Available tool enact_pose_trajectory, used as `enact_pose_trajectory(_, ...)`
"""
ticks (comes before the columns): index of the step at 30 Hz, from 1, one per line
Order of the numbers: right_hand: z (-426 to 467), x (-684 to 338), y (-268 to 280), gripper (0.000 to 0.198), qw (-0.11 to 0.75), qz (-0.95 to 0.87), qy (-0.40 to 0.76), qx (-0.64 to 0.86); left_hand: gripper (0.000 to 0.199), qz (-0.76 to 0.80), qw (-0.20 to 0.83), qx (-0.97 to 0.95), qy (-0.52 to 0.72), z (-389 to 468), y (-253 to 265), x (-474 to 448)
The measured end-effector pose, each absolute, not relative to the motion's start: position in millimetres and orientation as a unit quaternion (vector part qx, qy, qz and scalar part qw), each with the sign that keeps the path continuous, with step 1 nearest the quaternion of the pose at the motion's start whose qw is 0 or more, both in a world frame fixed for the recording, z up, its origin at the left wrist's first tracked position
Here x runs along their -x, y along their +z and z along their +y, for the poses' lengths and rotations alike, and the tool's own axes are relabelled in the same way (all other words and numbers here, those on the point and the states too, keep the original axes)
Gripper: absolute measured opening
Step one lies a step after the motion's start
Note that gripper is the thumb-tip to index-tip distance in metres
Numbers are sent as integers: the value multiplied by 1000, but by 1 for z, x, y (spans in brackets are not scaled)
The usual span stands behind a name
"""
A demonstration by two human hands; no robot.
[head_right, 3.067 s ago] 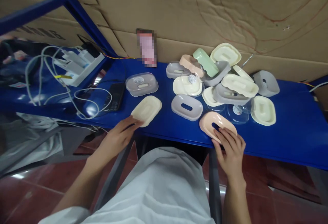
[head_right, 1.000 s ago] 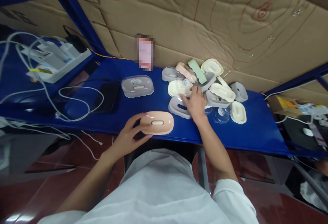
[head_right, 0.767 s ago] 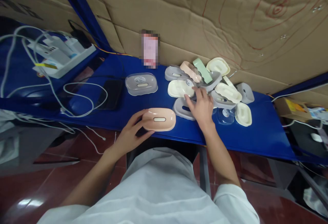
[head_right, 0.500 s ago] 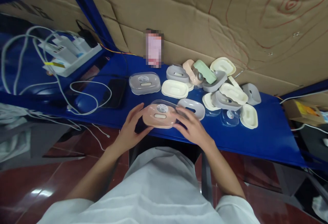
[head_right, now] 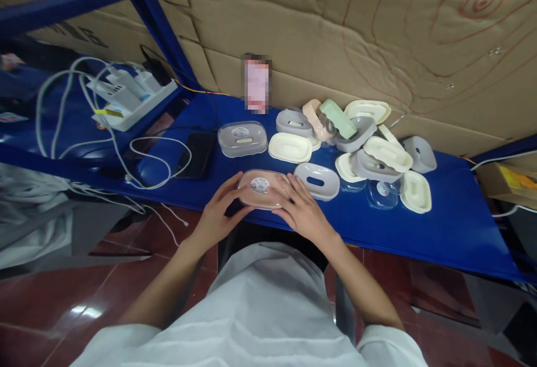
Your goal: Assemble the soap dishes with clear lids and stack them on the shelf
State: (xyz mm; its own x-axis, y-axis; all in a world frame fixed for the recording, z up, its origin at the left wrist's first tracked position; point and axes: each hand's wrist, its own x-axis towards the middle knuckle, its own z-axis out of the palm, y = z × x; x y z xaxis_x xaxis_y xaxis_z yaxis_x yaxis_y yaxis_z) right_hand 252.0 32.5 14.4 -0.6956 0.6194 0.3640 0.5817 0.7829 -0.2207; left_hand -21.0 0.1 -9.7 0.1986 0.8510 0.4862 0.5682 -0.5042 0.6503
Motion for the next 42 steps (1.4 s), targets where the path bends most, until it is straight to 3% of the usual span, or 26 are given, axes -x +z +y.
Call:
enact_pose_trajectory(9, 24, -259, 18, 77, 172, -897, -51, 404, 48, 524, 89, -741, 411, 1, -3, 32)
enact_pose_trajectory(16, 18, -296, 9, 55, 213, -802, -93, 551, 53, 601, -1, -690, 404, 32, -3, 54)
enact_pose_trajectory(21, 18, -298, 4, 40, 205, -821, -61, 529, 57, 604, -16, -691, 397, 67, 2, 53)
enact_pose_trajectory(25, 15, -282, 13, 40, 202, -847, -27, 491, 53, 556, -69, -720, 410, 61, 14, 30)
enact_pose_trajectory(31, 58, -275, 48, 47, 219, -879, 7, 423, 41, 393, 38, -874, 284, 13, 12, 2)
enact_pose_trajectory(34, 97, -279, 51, 48, 176, -879, -9, 443, 30, 415, 27, -855, 310, 3, 5, 10)
enact_pose_trajectory(37, 112, -278, 43, 47, 127, -891, -9, 436, 31, 436, 0, -824, 361, 2, 4, 19)
enact_pose_trajectory(42, 72, -271, 34, 40, 140, -904, 33, 403, 30, 450, -34, -795, 405, 8, 7, 13)
